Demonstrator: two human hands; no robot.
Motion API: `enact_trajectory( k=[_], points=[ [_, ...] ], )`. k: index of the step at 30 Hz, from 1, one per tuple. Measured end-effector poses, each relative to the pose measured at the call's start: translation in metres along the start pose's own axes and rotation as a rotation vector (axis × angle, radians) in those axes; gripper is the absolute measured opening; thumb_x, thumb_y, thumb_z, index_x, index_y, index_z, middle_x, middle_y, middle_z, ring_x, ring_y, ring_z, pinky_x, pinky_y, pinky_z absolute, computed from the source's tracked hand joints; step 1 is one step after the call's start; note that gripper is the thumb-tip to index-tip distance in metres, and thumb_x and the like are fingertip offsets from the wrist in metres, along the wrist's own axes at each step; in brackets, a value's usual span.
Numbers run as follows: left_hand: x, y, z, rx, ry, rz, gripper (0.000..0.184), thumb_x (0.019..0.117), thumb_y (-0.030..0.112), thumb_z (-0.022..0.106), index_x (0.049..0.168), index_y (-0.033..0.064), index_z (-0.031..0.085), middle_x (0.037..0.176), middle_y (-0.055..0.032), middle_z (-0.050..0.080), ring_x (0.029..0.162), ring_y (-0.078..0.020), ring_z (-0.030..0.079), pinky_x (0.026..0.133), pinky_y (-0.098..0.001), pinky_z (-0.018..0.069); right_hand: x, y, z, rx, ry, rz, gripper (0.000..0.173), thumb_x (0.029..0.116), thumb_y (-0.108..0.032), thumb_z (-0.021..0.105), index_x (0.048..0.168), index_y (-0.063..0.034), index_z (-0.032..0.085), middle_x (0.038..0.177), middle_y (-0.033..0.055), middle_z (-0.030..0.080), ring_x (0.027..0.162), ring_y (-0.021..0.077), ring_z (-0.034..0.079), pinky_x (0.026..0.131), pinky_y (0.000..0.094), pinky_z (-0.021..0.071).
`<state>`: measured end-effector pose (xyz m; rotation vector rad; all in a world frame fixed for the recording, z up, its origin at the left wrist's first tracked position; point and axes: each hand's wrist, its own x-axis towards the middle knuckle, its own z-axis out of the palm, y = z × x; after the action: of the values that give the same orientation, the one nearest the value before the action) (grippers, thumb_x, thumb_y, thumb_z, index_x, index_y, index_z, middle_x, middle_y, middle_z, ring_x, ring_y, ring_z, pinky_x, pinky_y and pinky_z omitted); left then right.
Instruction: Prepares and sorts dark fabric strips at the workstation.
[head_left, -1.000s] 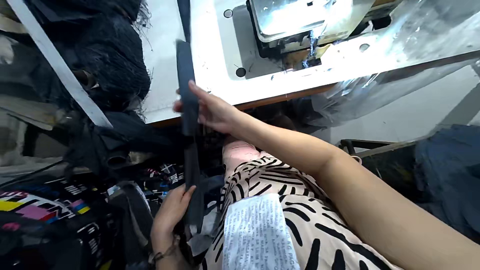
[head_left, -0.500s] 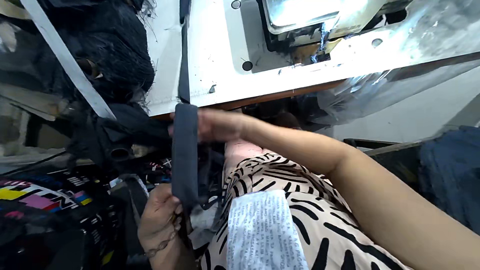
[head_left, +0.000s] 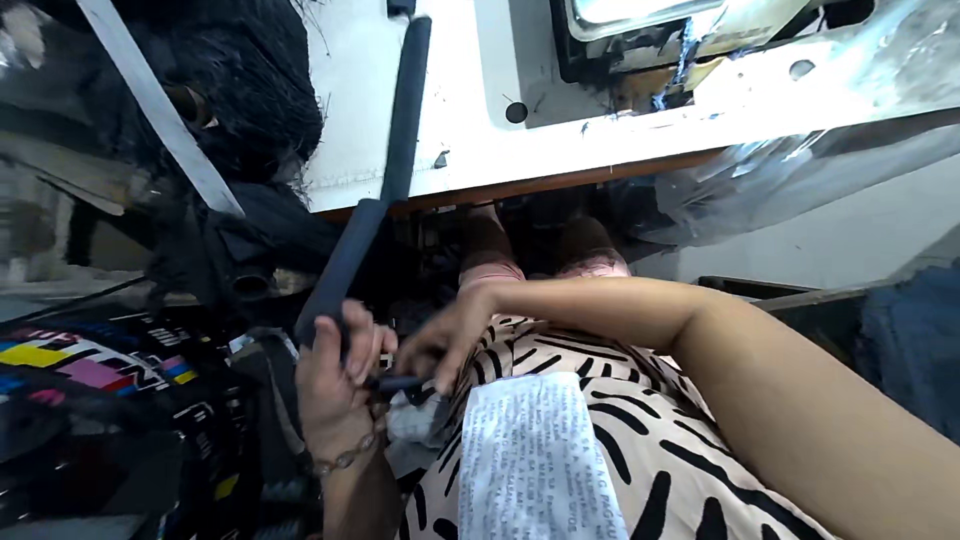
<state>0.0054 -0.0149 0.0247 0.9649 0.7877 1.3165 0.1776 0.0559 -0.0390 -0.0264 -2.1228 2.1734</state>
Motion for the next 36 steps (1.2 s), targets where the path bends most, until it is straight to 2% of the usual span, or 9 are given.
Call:
enact_trajectory(
  k=[5,8,11,13,15,18,25,30,36],
  points=[
    [-0.033,-0.003,-0.043,0.644,-0.207,-0.401,0.029,0.1079,0.034,0.049,0.102,0.0164,0.071,0.07,0.0158,0.062,0.057,0.0067,0.055,0.057,-0.0122,0.0497,0.003,-0.079,-0.096,0.739,0.801,-0.243,0.054,0.1125,-0.041,0.021,0.146,-0.0019,0.039,0.121,0.0101,0.067,0.11,0.0144,0.066,0.096,0.0315,0.0535],
    [-0.024,-0.031,-0.068,1.266,-0.057,-0.802,0.032,0.1089,0.017,0.042,0.12,0.0047,0.069,0.09,-0.0079,0.067,0.079,-0.0182,0.064,0.077,-0.0403,0.0541,0.001,-0.102,-0.123,0.97,1.175,-0.366,0.04,0.1128,-0.037,0.03,0.125,-0.0057,0.052,0.084,0.0028,0.061,0.072,0.0117,0.063,0.073,0.0299,0.0579],
    [-0.019,-0.072,-0.092,1.312,-0.056,-0.892,0.042,0.1098,0.028,0.049,0.145,0.005,0.057,0.14,-0.0249,0.06,0.132,-0.0402,0.056,0.114,-0.0601,0.0385,0.0,-0.082,-0.106,0.885,1.095,-0.291,0.031,0.1128,-0.031,0.032,0.11,-0.0108,0.055,0.065,-0.0036,0.054,0.056,0.0083,0.056,0.061,0.026,0.0547],
    [-0.018,-0.11,-0.094,1.246,-0.191,-0.964,0.055,0.1098,0.037,0.047,0.156,0.0081,0.043,0.151,-0.0251,0.051,0.143,-0.0401,0.047,0.12,-0.0591,0.0322,-0.001,-0.059,-0.09,0.717,1.011,-0.148,0.034,0.1136,-0.03,0.029,0.112,-0.0092,0.056,0.071,-0.0023,0.06,0.064,0.0091,0.062,0.067,0.0269,0.0565],
    [-0.011,-0.154,-0.099,1.266,-0.332,-1.147,0.063,0.1102,0.046,0.041,0.161,0.0105,0.033,0.155,-0.0238,0.047,0.145,-0.0396,0.044,0.12,-0.0604,0.0317,-0.002,-0.04,-0.079,0.56,0.958,-0.094,0.035,0.1135,-0.026,0.027,0.113,-0.0077,0.057,0.083,-0.0007,0.067,0.077,0.0087,0.065,0.074,0.026,0.0545],
    [-0.001,-0.2,-0.107,1.274,-0.315,-1.329,0.054,0.1092,0.039,0.045,0.147,0.0013,0.051,0.144,-0.0266,0.055,0.135,-0.0415,0.052,0.112,-0.0627,0.0392,-0.017,-0.024,-0.068,0.366,0.908,-0.057,0.034,0.1116,-0.019,0.031,0.11,-0.0036,0.061,0.102,0.0014,0.069,0.096,0.0077,0.066,0.09,0.0282,0.0549],
    [-0.015,-0.27,-0.122,0.746,0.327,-1.304,0.045,0.1124,0.019,0.042,0.148,-0.0087,0.044,0.153,-0.0293,0.045,0.143,-0.038,0.044,0.118,-0.0493,0.0343,-0.078,0.002,-0.045,0.397,0.982,0.101,0.028,0.1044,-0.031,0.048,0.111,-0.014,0.069,0.107,-0.0029,0.072,0.099,0.0083,0.067,0.091,0.0306,0.0567],
    [-0.003,-0.315,-0.141,0.606,0.379,-1.232,0.05,0.1139,0.028,0.037,0.147,-0.0077,0.045,0.147,-0.0306,0.05,0.134,-0.0393,0.051,0.113,-0.0519,0.0407,-0.088,-0.002,-0.047,0.528,1.049,0.037,0.031,0.1029,-0.038,0.055,0.118,-0.0143,0.067,0.108,0.0023,0.074,0.102,0.0133,0.07,0.093,0.032,0.0577],
    [0.051,-0.244,-0.155,1.147,-0.39,-1.13,0.056,0.0947,0.019,0.073,0.146,0.0042,0.055,0.142,-0.0248,0.058,0.134,-0.0404,0.054,0.112,-0.0598,0.0411,-0.056,0.001,-0.054,0.525,1.137,0.044,0.04,0.1111,-0.025,0.027,0.112,-0.0135,0.066,0.1,0.0016,0.077,0.093,0.0123,0.073,0.085,0.031,0.0611]
  ],
)
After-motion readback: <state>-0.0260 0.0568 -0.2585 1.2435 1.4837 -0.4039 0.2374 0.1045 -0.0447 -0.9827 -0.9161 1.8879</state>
